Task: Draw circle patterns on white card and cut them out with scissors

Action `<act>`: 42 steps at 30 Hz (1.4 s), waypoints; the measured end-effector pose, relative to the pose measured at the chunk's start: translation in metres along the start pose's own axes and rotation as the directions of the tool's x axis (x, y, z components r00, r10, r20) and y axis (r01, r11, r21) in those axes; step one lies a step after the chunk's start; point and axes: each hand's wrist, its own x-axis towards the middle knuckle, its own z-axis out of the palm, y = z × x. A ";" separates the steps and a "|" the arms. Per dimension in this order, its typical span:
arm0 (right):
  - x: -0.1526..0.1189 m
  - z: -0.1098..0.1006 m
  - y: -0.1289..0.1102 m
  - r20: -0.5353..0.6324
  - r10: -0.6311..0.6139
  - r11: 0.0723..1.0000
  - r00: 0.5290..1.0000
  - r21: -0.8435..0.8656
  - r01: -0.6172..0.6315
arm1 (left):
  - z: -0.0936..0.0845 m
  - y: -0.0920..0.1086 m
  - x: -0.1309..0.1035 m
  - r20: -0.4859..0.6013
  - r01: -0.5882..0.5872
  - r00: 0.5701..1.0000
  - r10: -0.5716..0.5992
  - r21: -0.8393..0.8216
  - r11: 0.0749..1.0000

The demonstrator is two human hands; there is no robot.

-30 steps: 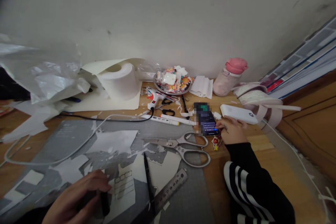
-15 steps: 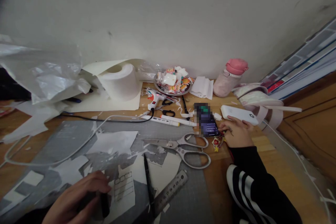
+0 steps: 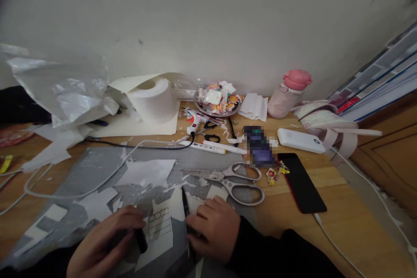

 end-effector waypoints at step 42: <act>0.066 0.016 -0.041 0.163 0.321 0.754 0.933 0.552 -0.356 | 0.023 0.017 -0.012 0.054 -0.214 0.977 0.208 0.145 0.966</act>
